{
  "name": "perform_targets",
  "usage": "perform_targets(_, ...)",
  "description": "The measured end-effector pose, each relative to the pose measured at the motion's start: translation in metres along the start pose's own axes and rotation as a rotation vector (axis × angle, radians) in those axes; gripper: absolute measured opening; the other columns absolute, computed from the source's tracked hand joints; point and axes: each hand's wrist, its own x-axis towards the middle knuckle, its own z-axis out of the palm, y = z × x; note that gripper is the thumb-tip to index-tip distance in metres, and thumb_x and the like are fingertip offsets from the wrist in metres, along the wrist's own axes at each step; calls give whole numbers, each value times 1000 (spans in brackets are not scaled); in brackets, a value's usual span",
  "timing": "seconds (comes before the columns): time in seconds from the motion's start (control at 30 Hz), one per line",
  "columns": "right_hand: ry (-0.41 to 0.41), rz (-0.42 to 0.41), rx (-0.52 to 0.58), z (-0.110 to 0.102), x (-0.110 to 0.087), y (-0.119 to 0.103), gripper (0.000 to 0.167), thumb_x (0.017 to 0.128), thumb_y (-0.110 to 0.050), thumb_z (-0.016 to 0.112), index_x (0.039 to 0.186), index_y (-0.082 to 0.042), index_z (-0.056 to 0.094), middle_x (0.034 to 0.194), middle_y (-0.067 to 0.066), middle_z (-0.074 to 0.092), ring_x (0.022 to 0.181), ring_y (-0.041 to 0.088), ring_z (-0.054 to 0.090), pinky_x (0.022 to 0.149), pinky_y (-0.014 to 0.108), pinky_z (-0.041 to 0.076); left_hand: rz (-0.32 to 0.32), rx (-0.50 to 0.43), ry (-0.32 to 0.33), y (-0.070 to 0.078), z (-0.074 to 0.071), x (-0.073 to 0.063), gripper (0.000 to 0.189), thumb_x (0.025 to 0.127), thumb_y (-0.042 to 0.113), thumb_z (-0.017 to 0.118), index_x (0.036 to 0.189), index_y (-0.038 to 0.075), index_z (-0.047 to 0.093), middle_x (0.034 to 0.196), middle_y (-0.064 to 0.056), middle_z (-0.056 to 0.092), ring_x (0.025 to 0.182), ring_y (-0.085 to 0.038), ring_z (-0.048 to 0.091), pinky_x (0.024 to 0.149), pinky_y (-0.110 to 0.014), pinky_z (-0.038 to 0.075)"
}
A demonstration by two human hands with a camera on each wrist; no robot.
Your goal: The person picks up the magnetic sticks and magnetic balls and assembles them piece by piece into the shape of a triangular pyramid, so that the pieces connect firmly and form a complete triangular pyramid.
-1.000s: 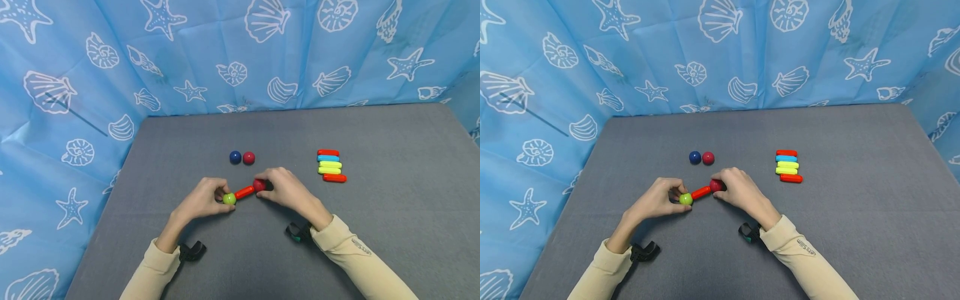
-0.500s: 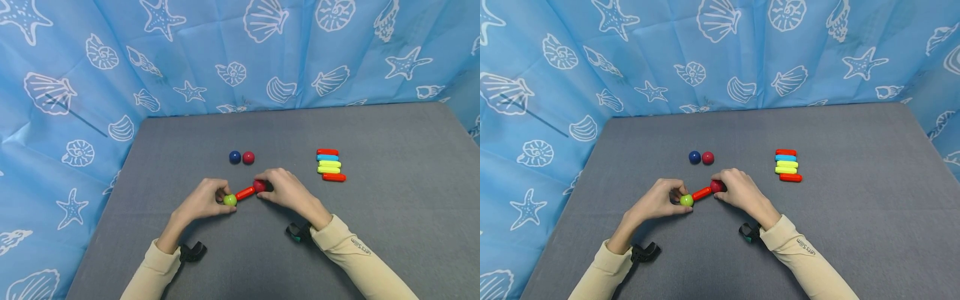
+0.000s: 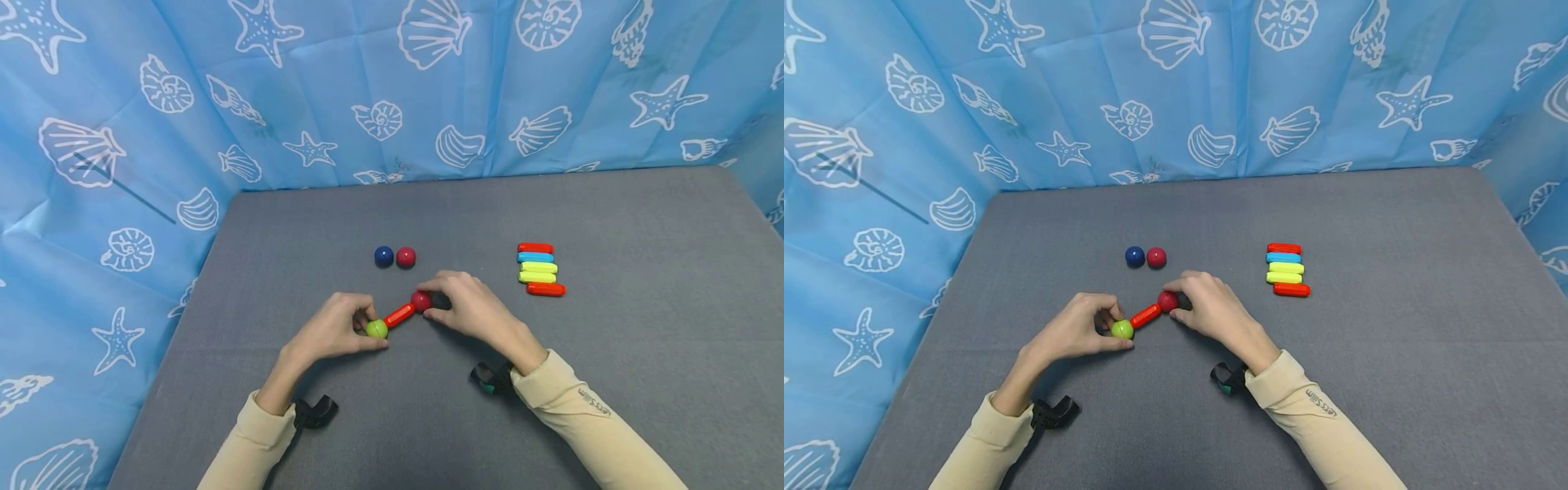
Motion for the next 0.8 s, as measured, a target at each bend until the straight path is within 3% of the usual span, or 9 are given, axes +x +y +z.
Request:
perform_targets(0.3, 50, 21, -31, -21, -10, 15, 42, 84, -12, 84, 124, -4, 73, 118, 14, 74, 107, 31, 71, 92, 50, 58, 6, -64, -64, 4, 2, 4, 37, 75, 37, 92, 79, 15, 62, 71, 4, 63, 62, -1, 54, 58, -18, 50)
perform_targets(0.43, 89, 30, -50, -35, -19, 24, 40, 85, -9, 82, 123, -3, 73, 117, 16, 74, 107, 33, 70, 91, 51, 58, 14, -86, -43, 5, 1, 7, 36, 77, 36, 91, 80, 13, 63, 72, 3, 62, 62, -4, 55, 58, -19, 50)
perform_targets(0.53, 118, 36, -60, -46, -29, 32, 38, 86, -9, 81, 122, -2, 73, 117, 17, 74, 107, 34, 70, 88, 52, 58, 40, -77, 21, 6, 1, 13, 35, 80, 34, 89, 91, 10, 65, 83, -1, 66, 70, -8, 59, 62, -21, 53)
perform_targets(0.63, 150, 49, -75, -57, -38, 39, 36, 86, -9, 80, 121, -3, 74, 116, 17, 74, 102, 33, 71, 80, 49, 58, 89, -52, 78, 10, 5, 25, 43, 83, 32, 86, 113, 9, 66, 105, -5, 68, 82, -13, 64, 68, -24, 56)
perform_targets(0.7, 166, 61, -90, -63, -44, 44, 36, 86, -10, 80, 121, -5, 74, 116, 16, 75, 97, 32, 71, 74, 46, 56, 127, -29, 87, 14, 8, 34, 51, 85, 32, 84, 126, 9, 63, 118, -6, 66, 90, -15, 65, 71, -26, 57)
perform_targets(0.8, 182, 90, -99, -71, -52, 51, 37, 86, -11, 80, 122, -6, 74, 119, 17, 74, 101, 35, 69, 76, 50, 55, 157, -4, 77, 19, 13, 46, 54, 89, 33, 80, 135, 10, 61, 128, -7, 61, 96, -17, 66, 78, -29, 57)
